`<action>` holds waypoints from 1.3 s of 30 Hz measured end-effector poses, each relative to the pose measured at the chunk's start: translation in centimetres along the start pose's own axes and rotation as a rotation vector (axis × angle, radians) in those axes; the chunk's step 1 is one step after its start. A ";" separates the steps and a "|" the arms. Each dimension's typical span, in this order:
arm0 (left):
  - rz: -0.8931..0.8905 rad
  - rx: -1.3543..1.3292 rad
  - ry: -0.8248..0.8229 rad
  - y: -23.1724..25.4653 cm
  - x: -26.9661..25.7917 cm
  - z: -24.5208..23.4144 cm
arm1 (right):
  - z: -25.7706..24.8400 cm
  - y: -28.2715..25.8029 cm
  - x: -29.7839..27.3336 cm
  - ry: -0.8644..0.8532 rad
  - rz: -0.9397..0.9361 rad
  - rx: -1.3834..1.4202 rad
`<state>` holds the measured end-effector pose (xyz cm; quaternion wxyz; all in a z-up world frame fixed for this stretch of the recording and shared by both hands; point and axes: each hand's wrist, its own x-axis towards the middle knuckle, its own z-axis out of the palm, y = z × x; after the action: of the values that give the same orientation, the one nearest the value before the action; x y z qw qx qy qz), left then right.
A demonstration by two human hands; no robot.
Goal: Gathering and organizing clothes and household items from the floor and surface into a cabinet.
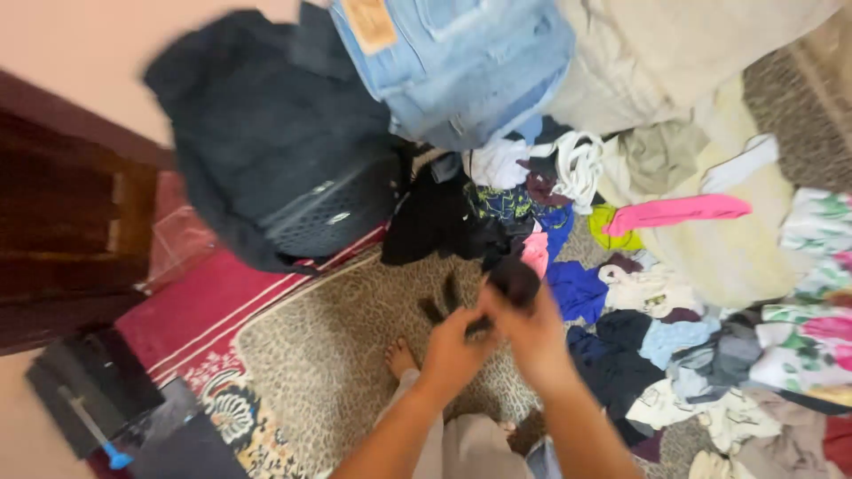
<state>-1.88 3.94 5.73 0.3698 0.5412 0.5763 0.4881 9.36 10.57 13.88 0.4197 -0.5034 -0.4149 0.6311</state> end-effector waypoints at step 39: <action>-0.092 -1.176 0.687 18.4 3.4 -25.5 | 18.2 -14.7 -6.3 -0.600 -0.415 -0.602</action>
<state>-21.88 2.03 30.19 0.4188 0.0399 0.3224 0.8480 -5.99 7.20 32.26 0.2339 -0.3044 -0.7744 0.5030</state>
